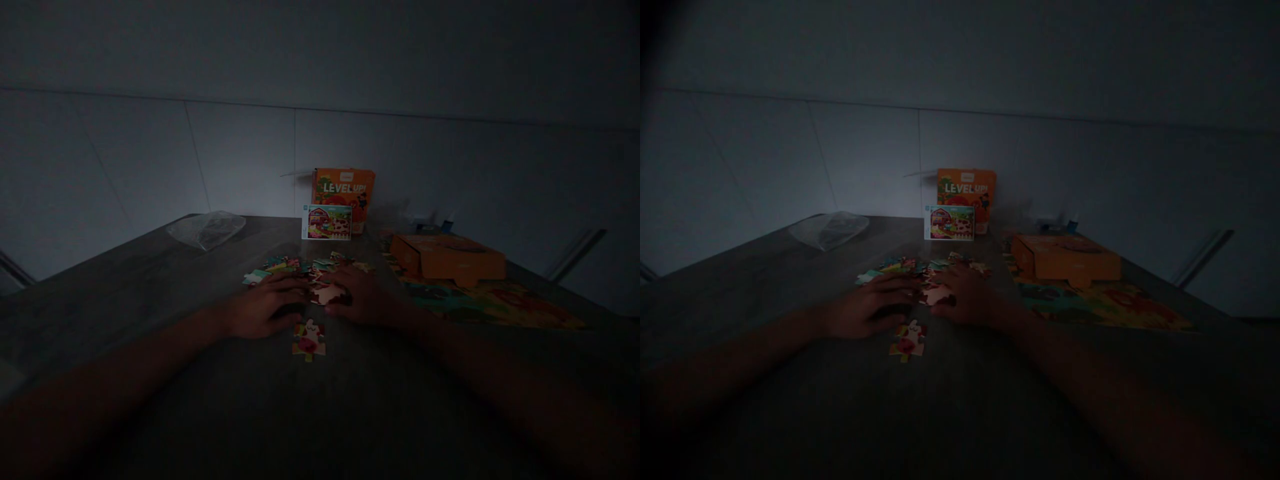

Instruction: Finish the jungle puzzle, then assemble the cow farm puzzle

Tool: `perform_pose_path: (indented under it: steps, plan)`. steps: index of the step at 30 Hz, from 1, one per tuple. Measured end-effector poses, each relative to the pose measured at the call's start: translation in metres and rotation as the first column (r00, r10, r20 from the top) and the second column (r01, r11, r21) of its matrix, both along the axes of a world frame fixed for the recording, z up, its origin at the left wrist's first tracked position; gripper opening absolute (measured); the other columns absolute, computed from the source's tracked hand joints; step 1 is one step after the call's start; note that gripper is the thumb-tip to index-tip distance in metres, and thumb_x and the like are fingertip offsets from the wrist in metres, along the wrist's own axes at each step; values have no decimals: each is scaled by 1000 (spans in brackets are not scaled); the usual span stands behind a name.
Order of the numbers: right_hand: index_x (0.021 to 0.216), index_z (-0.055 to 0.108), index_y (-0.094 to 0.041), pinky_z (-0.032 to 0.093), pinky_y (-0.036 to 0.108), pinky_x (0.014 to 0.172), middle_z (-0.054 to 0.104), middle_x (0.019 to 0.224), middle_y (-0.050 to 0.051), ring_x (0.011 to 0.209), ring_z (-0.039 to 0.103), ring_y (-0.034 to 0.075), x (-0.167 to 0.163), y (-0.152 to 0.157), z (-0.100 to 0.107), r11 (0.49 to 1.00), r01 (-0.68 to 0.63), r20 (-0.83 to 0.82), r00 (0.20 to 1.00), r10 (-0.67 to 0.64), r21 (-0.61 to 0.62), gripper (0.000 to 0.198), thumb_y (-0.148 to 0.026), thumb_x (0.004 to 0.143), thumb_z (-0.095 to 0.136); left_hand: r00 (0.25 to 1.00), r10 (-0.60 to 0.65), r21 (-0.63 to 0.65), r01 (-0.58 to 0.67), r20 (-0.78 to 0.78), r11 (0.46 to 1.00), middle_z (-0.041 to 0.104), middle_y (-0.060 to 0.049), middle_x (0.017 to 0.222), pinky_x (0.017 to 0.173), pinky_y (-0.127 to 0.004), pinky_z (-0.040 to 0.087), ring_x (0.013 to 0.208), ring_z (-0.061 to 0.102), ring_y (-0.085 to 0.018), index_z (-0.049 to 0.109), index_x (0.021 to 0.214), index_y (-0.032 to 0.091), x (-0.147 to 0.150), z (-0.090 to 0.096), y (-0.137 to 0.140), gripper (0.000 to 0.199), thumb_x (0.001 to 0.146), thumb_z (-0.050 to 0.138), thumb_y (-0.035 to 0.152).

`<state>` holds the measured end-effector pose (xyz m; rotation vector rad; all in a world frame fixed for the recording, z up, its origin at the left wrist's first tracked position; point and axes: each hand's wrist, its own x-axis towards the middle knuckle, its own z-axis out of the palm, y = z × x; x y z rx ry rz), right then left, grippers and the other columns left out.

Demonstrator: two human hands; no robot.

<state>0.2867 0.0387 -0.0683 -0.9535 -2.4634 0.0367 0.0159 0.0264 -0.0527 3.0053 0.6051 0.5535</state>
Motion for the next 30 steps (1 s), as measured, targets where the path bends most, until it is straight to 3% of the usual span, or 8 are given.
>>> perform_pose_path:
  steps: [2,5,10,16,18,21,26,30]
  plan:
    - [130,61,-15,48,47,94,65,124,17,115,59,31,2,3,-2,999,24,-63,998,-25,-24,58,-35,77,75,1000,6,-15,-6,-1,1000,58,-11,136,117,-47,33,133,48,-26,62,121,21,0,1,-1,26,96,56,26]
    - [118,69,-17,52,40,86,71,113,12,101,66,25,5,6,2,997,51,-203,977,-62,-63,36,-23,82,66,1000,24,-36,-24,-7,999,60,-11,130,114,-47,37,129,51,-27,63,115,19,0,3,-2,22,96,56,26]
    - [108,72,-18,56,36,78,75,106,9,91,71,23,6,7,10,974,162,-472,855,-218,-156,25,-24,89,58,998,65,-7,-65,17,998,56,-13,134,112,-49,39,130,50,-29,64,118,20,-2,1,-2,25,95,57,28]
    - [126,59,-22,59,34,69,72,97,7,84,71,21,-8,-3,4,939,-110,-644,753,-135,-326,44,-21,81,64,1000,4,94,-4,10,996,42,-15,152,118,-52,32,144,33,-30,35,150,20,1,3,-10,58,97,55,31]
    - [134,53,-23,59,33,66,70,93,5,79,70,20,-14,-9,2,919,-171,-614,784,-90,-354,53,-20,83,63,998,25,83,-30,59,996,43,-16,152,118,-51,33,145,32,-30,34,151,17,3,4,-12,61,97,56,35]
    - [138,51,-24,57,34,69,71,96,5,81,68,20,-17,-14,2,947,-103,-478,876,-58,-304,54,-21,85,62,986,58,47,-66,153,997,48,-13,148,116,-50,38,143,36,-28,41,147,18,4,4,-14,53,98,55,35]
    - [118,67,-21,47,48,96,69,118,9,110,60,27,-8,-8,2,1000,-16,-125,992,18,16,32,-19,87,62,914,190,3,-205,359,979,63,-11,130,104,-43,49,124,56,-25,57,132,18,2,3,-9,34,100,49,28]
    - [103,73,-19,46,48,96,68,115,10,109,59,27,-4,-4,2,999,-24,14,1000,24,21,18,-20,88,64,843,342,-59,-350,416,935,66,-11,121,95,-40,53,109,63,-24,60,127,17,-3,1,3,33,99,46,29]
